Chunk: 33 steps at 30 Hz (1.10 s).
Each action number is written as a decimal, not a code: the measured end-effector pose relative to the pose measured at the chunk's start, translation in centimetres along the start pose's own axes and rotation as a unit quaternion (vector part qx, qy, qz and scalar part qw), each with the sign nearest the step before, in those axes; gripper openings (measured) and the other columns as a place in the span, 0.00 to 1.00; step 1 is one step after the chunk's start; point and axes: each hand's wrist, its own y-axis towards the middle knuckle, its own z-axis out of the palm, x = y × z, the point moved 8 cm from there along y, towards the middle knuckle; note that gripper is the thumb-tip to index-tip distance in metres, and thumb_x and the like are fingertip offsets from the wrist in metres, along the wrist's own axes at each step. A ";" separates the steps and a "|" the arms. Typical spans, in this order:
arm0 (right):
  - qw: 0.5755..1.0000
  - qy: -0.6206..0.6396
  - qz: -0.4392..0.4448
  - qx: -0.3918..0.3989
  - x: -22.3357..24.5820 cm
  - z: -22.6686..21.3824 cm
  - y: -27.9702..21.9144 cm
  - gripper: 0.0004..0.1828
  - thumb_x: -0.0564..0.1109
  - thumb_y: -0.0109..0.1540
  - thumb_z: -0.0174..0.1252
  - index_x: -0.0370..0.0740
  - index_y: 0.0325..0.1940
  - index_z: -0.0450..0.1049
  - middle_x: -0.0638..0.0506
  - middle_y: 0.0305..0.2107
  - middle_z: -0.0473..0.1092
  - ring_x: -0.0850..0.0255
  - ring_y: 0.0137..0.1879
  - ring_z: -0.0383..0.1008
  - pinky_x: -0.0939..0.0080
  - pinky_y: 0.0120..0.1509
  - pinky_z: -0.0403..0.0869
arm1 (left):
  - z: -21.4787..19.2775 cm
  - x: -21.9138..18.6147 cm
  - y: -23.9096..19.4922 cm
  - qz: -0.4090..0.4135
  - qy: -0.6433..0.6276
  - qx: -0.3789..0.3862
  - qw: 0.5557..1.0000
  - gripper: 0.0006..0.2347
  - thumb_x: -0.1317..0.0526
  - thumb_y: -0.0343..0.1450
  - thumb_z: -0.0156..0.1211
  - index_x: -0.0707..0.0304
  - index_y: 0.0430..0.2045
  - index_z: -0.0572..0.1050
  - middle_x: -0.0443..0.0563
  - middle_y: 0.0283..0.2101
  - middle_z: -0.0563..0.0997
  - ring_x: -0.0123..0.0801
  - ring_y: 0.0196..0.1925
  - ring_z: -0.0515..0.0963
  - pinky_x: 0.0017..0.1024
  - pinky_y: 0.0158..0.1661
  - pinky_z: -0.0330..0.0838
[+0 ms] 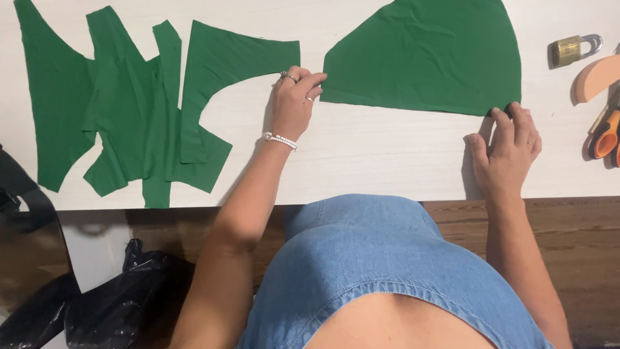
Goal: The person cuts a piece of green fabric using scissors on a white table. They trim the edges of the fabric, then fold and smooth the cut pieces. The person also handles other green fabric pieces and a black bag on the table.
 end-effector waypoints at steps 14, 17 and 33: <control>1.000 0.007 -0.008 -0.017 0.0 -0.3 0.1 0.30 0.57 0.70 0.58 0.36 0.70 0.70 0.34 0.69 0.61 0.36 0.73 0.61 0.35 0.69 0.57 | -0.7 -0.9 0.2 0.045 0.003 -0.024 0.999 0.12 0.72 0.70 0.65 0.56 0.45 0.82 0.48 0.39 0.75 0.42 0.39 0.77 0.43 0.43 0.73; 0.997 0.059 -0.011 -0.047 -0.2 -1.2 -0.5 0.34 0.57 0.69 0.60 0.35 0.73 0.66 0.34 0.72 0.55 0.35 0.75 0.59 0.32 0.73 0.59 | -0.7 -1.0 0.1 0.046 -0.005 -0.022 0.999 0.13 0.72 0.70 0.64 0.56 0.47 0.81 0.50 0.40 0.76 0.44 0.39 0.78 0.42 0.44 0.73; 0.998 -0.054 0.020 0.019 3.6 4.0 0.0 0.37 0.78 0.67 0.43 0.65 0.76 0.64 0.54 0.74 0.57 0.49 0.79 0.53 0.36 0.74 0.53 | 8.9 -14.4 -1.8 0.053 0.169 0.307 0.935 0.32 0.33 0.74 0.40 0.35 0.75 0.50 0.59 0.80 0.41 0.66 0.79 0.37 0.81 0.64 0.35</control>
